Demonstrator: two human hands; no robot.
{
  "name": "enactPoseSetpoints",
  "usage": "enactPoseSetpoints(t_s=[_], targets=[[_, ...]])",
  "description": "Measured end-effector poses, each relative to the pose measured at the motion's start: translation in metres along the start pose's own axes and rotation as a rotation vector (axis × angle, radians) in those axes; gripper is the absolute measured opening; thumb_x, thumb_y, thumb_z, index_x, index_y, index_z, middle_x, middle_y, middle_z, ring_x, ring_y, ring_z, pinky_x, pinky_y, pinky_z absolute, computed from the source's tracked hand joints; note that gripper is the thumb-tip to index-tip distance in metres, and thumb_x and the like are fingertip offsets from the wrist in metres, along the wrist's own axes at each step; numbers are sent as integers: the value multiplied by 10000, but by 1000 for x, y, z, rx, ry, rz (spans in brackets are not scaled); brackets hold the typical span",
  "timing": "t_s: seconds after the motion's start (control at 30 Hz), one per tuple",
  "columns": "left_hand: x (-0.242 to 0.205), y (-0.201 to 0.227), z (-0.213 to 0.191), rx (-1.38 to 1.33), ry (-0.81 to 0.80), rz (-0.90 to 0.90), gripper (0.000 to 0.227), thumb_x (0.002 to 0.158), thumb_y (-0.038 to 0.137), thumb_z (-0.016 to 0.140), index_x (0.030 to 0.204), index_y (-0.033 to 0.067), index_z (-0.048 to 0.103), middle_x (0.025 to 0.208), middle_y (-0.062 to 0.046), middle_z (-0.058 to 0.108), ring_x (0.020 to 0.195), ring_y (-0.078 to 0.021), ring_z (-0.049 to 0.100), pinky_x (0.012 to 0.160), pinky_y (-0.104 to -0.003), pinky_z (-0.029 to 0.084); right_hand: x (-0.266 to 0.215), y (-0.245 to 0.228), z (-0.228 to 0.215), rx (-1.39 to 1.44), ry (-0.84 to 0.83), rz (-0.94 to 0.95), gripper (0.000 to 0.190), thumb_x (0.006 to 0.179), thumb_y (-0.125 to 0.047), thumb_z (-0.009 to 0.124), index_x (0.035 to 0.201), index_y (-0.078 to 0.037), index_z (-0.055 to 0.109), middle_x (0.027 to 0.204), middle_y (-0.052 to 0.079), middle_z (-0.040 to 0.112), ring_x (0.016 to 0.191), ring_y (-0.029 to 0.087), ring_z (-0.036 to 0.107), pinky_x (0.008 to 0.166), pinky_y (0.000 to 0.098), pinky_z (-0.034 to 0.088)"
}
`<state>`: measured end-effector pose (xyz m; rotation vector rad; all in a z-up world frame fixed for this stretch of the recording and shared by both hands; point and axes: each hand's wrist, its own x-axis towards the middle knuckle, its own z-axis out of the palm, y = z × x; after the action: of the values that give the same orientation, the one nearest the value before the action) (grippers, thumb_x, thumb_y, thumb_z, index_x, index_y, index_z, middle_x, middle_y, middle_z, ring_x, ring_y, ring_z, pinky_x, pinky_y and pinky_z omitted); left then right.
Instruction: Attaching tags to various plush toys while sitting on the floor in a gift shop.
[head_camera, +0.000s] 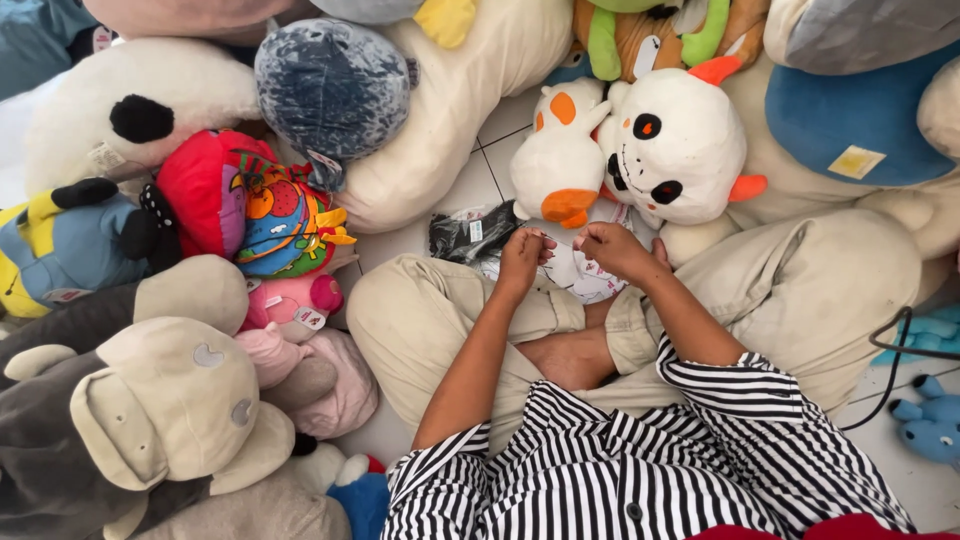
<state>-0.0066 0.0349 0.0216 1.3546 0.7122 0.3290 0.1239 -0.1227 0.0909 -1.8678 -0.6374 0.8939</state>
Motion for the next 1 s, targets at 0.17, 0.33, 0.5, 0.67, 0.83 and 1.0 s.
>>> enactPoseSetpoints(t_s=[0.17, 0.33, 0.5, 0.67, 0.83, 1.0], targets=[[-11, 19, 4, 190, 18, 60, 190, 1018, 259, 539, 989, 116, 661, 829, -74, 768, 711, -129, 700, 664, -240, 581, -1, -7, 2, -324, 85, -142, 193, 973, -338, 675, 1078, -194, 748, 983, 64, 661, 926, 257, 672, 805, 411, 530], [-26, 43, 16, 370, 31, 182, 195, 1037, 230, 539, 1025, 90, 673, 850, -124, 751, 799, -223, 703, 746, -362, 575, -7, -26, 8, -316, 37, -190, 203, 965, -260, 683, 1118, -148, 755, 1039, 131, 689, 1055, 366, 691, 923, 482, 533], [-22, 63, 23, 450, 79, 348, 239, 1084, 268, 541, 1096, 80, 687, 931, -157, 700, 931, -294, 674, 851, -394, 550, 5, -22, 2, -218, 139, -237, 115, 939, -226, 714, 982, -132, 764, 905, 133, 678, 968, 364, 689, 852, 458, 537], [13, 104, 35, 699, 21, 596, 331, 1088, 288, 514, 1309, 54, 587, 1220, -164, 610, 1205, -324, 577, 1090, -457, 412, 18, -15, -11, -203, 191, -32, 168, 958, -282, 659, 1033, -169, 758, 883, 76, 740, 952, 284, 706, 841, 432, 542], [85, 117, 67, 864, -3, 480, 358, 1061, 240, 526, 1388, 97, 519, 1401, -161, 518, 1366, -362, 451, 1129, -569, 351, 30, -5, -17, -301, 213, 116, 238, 1003, -311, 585, 1109, -157, 732, 992, 143, 767, 1024, 368, 709, 866, 505, 551], [123, 138, 103, 1149, -10, 394, 667, 908, 239, 726, 1491, 68, 453, 1558, -233, 365, 1468, -445, 278, 1122, -725, 263, 49, 26, -16, -349, 192, 171, 244, 1000, -340, 563, 1092, -183, 726, 1079, 121, 751, 1105, 348, 694, 907, 497, 554]])
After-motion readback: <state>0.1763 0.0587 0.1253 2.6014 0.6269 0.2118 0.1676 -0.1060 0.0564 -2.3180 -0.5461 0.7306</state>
